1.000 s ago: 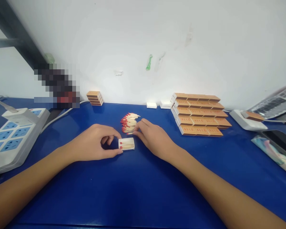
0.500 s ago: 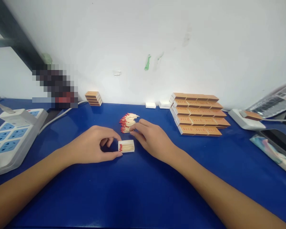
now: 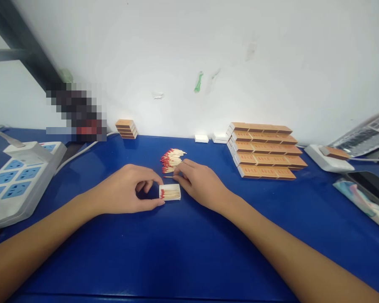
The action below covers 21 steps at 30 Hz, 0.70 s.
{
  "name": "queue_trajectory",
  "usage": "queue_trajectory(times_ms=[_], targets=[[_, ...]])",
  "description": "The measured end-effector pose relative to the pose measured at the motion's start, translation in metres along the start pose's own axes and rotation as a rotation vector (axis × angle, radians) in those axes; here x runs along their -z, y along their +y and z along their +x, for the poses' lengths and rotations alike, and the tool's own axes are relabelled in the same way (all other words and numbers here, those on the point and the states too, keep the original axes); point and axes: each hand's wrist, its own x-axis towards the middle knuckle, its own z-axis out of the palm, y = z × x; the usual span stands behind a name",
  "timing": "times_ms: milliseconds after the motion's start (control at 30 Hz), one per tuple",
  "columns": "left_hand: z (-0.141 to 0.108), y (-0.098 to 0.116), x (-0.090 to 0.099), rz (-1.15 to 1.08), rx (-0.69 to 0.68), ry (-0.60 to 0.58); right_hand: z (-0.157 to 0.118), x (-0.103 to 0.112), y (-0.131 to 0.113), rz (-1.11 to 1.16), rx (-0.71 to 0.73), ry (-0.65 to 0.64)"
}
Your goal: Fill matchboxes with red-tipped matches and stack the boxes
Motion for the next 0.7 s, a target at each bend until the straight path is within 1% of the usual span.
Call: queue_trajectory(times_ms=[233,700], targets=[[0.0001,-0.0006,-0.0004,0.000,-0.005,0.004,-0.0004,-0.0006,-0.0003,-0.009,0.033,-0.017],[0.0004,-0.0023,-0.0011,-0.008,-0.002,0.002,-0.0009,-0.0012,0.0000,0.025,0.044,0.015]])
